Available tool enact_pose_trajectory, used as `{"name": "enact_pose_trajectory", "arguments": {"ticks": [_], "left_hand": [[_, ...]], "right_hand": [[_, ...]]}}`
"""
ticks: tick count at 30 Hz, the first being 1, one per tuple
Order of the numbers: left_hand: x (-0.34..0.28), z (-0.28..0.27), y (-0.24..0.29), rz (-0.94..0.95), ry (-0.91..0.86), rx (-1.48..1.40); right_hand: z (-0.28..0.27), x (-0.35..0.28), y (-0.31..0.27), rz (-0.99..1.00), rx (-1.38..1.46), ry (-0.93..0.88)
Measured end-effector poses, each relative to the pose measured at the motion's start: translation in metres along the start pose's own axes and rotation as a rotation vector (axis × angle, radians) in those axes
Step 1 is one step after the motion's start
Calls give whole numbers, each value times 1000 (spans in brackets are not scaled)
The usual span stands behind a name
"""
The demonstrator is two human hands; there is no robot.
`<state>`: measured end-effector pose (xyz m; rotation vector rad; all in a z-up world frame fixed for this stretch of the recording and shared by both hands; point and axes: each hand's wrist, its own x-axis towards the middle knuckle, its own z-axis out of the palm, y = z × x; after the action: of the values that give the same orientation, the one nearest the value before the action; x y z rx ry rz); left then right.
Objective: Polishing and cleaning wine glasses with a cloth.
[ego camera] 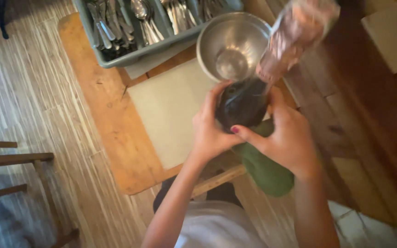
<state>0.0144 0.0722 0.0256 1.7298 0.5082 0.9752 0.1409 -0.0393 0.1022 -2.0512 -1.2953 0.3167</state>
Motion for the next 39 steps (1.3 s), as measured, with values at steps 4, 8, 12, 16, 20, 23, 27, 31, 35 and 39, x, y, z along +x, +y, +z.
{"name": "enact_pose_trajectory", "arguments": {"ticks": [4,8,12,16,20,23,27,31,35,39], "left_hand": [[-14,-63,-1,-124,-43,99],[-34,-118,-25,-175,-98,224],[-52,-160,-66,-270,-138,226],[-63,-190,-112,-163,-137,162],[-69,-208,-139,-104,-99,133],[-70,-213,-148,-122,-99,85],[-64,-214,-164,-104,-117,86],[-60,-211,-171,-129,-132,55],[-61,-210,-174,-106,-121,57],[-70,-211,-176,-181,-117,13]], "right_hand": [[62,-8,-32,-75,1,31],[126,-15,-55,71,47,-53],[188,-19,-66,48,142,-68],[241,-20,-66,206,54,-89],[271,-18,-71,144,0,-67],[281,-15,-76,221,-29,-86],[299,-15,-62,174,-35,-14],[304,-13,-57,182,25,24],[307,-15,-56,180,-10,35],[305,-19,-53,199,-25,21]]}}
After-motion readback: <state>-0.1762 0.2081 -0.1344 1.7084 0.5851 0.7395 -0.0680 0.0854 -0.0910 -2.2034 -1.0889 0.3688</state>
